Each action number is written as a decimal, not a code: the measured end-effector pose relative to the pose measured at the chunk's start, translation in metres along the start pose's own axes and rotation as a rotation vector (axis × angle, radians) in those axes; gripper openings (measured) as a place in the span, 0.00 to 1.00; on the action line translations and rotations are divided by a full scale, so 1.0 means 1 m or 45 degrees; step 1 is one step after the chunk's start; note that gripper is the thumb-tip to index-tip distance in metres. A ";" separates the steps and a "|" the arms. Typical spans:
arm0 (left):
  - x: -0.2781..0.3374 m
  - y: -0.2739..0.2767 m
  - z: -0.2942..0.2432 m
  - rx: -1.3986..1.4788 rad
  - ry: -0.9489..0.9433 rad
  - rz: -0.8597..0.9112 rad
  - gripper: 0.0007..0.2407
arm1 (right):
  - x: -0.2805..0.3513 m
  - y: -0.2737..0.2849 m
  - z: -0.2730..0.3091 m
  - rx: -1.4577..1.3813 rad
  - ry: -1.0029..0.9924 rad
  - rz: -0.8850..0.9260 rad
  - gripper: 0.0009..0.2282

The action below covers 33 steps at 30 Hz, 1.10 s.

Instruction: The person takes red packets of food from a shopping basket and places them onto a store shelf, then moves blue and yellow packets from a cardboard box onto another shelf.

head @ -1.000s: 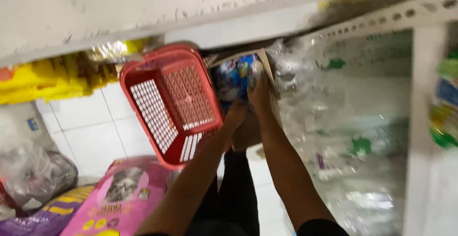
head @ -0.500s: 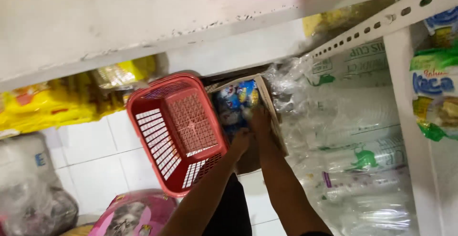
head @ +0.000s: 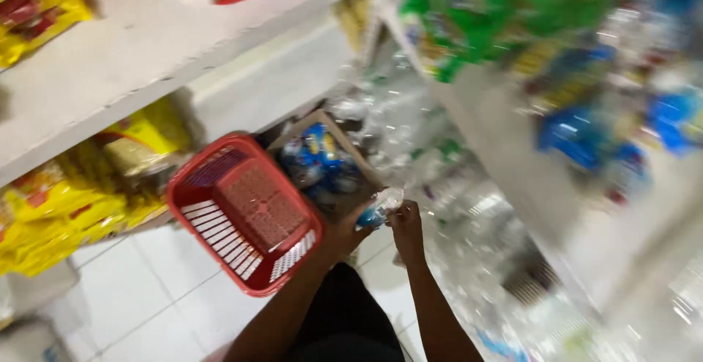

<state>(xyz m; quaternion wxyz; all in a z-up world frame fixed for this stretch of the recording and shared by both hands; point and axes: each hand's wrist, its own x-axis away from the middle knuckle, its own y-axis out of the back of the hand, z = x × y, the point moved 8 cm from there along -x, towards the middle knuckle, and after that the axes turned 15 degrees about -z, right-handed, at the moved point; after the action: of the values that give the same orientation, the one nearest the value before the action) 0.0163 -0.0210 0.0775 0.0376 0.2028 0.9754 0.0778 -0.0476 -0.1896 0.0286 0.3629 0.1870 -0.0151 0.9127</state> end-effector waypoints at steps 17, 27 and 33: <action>-0.191 -0.113 -0.376 -0.239 -1.070 -0.302 0.25 | -0.033 0.130 0.431 0.029 1.209 -0.504 0.23; -0.228 -0.151 -0.321 -0.547 -1.201 -0.242 0.22 | -0.035 0.107 0.432 0.574 1.597 -0.753 0.08; -0.168 -0.092 -0.288 -0.118 -0.897 -0.244 0.21 | 0.015 0.091 0.336 -0.075 1.008 -0.177 0.05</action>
<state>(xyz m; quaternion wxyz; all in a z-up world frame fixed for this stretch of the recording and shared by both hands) 0.1036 -0.2114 0.3525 0.3874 0.1230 0.9126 0.0436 -0.0073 -0.3011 0.3566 0.4066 -0.1889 0.1126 0.8868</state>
